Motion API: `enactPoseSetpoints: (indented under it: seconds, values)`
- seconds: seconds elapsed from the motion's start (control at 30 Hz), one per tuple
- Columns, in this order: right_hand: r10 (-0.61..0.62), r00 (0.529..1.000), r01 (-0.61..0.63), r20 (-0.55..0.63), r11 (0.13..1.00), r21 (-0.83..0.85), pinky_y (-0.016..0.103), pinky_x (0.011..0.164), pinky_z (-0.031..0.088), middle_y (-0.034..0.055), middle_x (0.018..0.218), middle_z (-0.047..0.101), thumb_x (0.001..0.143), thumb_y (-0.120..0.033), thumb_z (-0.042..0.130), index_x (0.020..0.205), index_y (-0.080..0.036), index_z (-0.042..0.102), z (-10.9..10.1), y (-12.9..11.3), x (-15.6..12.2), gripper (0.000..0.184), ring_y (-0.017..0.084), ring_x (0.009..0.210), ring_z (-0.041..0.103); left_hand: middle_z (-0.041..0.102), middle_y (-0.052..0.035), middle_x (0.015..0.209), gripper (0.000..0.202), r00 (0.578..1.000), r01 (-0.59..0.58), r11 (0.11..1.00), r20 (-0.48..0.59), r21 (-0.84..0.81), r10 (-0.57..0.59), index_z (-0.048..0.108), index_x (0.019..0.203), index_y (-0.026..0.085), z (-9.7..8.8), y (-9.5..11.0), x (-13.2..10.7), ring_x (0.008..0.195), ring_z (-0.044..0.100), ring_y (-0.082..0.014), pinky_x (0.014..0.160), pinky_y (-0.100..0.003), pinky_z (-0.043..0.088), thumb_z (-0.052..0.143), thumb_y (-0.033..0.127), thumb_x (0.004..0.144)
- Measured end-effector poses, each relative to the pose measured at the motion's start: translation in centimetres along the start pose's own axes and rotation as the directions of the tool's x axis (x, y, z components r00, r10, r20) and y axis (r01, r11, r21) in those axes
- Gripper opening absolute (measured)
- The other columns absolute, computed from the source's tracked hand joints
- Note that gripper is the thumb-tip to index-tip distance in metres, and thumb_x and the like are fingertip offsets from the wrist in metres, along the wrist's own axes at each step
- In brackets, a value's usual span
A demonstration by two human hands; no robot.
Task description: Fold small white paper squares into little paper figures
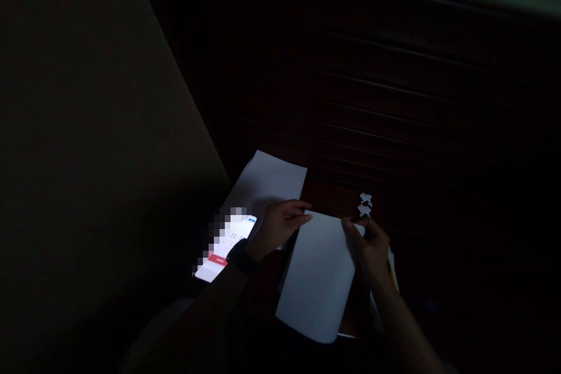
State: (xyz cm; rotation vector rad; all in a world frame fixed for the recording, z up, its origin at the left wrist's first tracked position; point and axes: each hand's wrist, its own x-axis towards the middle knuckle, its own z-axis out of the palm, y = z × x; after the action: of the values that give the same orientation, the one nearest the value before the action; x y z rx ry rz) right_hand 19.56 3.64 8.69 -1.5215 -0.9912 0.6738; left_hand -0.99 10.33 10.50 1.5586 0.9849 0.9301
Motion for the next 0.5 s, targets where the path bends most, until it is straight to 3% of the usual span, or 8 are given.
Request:
enactPoseSetpoints:
  seconds: [0.27, 0.5]
  values:
    - [0.044, 0.999, -0.044, 0.005, 0.999, 0.001, 0.024, 0.05, 0.041, 0.004, 0.077, 0.066, 0.069, -0.04, 0.068, 0.07, -0.017, 0.06, -0.05, 0.07, -0.07, 0.024, 0.016, 0.062, 0.056, 0.069, -0.0045, 0.082, 0.024, 1.0, 0.007, 1.0, -0.011, -0.006, -0.007, 0.064, 0.092, 0.017, -0.02, -0.11, 0.0, 0.078, 0.066, -0.0166, 0.069, -0.025, 0.053, 0.062, 0.034, 0.075]
    - [0.061, 0.998, -0.06, 0.013, 0.998, -0.009, 0.023, 0.047, 0.039, 0.0027, 0.07, 0.063, 0.068, -0.039, 0.069, 0.071, -0.017, 0.061, -0.15, 0.17, 0.04, 0.024, 0.015, 0.057, 0.053, 0.07, -0.0054, 0.085, 0.027, 1.0, 0.025, 0.999, -0.004, -0.019, -0.026, 0.064, 0.096, 0.017, 0.07, -0.19, 0.02, 0.079, 0.066, -0.0175, 0.068, -0.026, 0.054, 0.062, 0.034, 0.075]
